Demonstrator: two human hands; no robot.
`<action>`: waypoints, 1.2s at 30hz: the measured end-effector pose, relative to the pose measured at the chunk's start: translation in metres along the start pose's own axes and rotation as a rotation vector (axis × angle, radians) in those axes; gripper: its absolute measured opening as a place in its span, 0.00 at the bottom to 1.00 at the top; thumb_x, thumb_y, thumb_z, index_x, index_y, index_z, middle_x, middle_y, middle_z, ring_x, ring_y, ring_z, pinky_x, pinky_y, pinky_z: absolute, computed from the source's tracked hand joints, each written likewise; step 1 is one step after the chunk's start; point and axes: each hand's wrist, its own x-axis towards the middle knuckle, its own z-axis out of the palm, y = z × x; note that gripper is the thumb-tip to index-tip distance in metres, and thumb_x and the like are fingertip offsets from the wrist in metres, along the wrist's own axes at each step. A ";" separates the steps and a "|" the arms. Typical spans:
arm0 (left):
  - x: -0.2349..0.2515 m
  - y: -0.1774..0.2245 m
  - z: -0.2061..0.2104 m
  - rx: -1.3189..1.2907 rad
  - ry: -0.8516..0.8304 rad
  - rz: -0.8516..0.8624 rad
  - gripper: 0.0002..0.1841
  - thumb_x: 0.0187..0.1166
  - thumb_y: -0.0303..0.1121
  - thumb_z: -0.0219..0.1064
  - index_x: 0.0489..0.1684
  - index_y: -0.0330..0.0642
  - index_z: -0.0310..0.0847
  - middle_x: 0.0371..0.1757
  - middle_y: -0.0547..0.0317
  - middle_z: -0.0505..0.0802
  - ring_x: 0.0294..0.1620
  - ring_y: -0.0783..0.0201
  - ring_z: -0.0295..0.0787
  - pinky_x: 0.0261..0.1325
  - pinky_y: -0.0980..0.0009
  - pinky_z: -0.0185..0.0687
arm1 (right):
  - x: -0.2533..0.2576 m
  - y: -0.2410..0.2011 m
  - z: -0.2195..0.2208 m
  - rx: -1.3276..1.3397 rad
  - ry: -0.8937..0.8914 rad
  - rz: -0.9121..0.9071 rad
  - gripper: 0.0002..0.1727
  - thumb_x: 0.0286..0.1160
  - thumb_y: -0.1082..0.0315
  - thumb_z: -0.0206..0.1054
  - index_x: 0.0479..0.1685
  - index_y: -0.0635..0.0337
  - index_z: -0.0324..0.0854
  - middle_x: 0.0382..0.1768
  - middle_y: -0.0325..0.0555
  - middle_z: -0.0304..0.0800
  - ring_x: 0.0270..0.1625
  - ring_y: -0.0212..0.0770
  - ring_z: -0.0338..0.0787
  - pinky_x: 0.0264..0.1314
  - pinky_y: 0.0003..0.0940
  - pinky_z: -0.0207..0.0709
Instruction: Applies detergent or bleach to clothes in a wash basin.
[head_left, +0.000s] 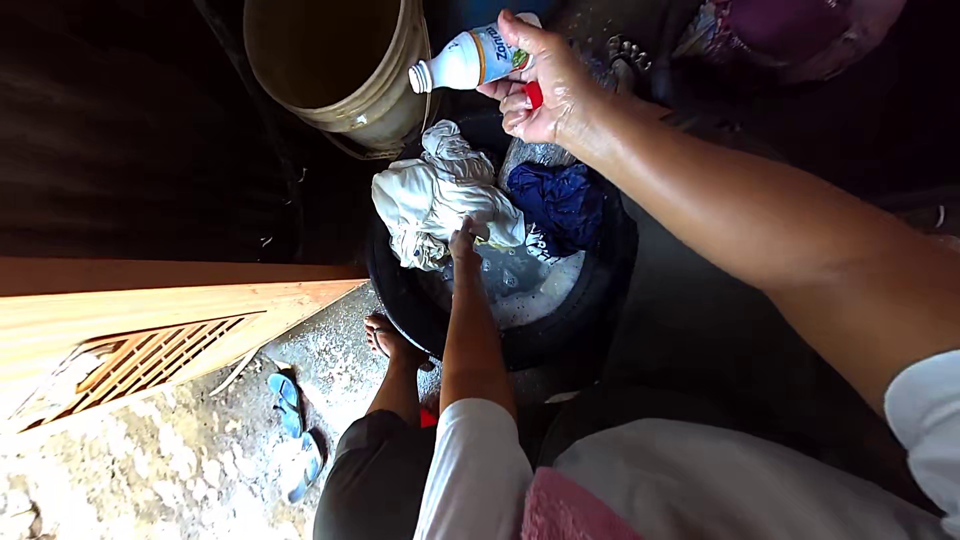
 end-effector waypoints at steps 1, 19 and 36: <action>0.001 0.009 -0.005 0.012 -0.027 0.034 0.23 0.89 0.46 0.59 0.69 0.36 0.74 0.51 0.51 0.86 0.43 0.64 0.80 0.45 0.67 0.78 | 0.000 0.002 0.000 0.001 0.002 0.009 0.20 0.89 0.44 0.54 0.48 0.50 0.78 0.35 0.36 0.84 0.12 0.22 0.62 0.10 0.15 0.52; -0.198 0.247 -0.123 -0.299 -0.397 1.178 0.50 0.70 0.16 0.54 0.90 0.52 0.18 0.76 0.52 0.70 0.69 0.59 0.82 0.64 0.53 0.87 | -0.017 0.034 0.012 0.054 -0.176 0.004 0.28 0.89 0.36 0.44 0.41 0.48 0.80 0.25 0.33 0.83 0.11 0.23 0.62 0.11 0.18 0.54; -0.208 0.247 -0.134 0.349 0.149 1.363 0.41 0.76 0.25 0.72 0.85 0.19 0.51 0.81 0.27 0.71 0.78 0.50 0.75 0.79 0.62 0.72 | -0.052 0.104 0.105 0.214 -0.241 0.076 0.27 0.86 0.40 0.44 0.19 0.43 0.65 0.09 0.30 0.60 0.09 0.28 0.59 0.11 0.23 0.56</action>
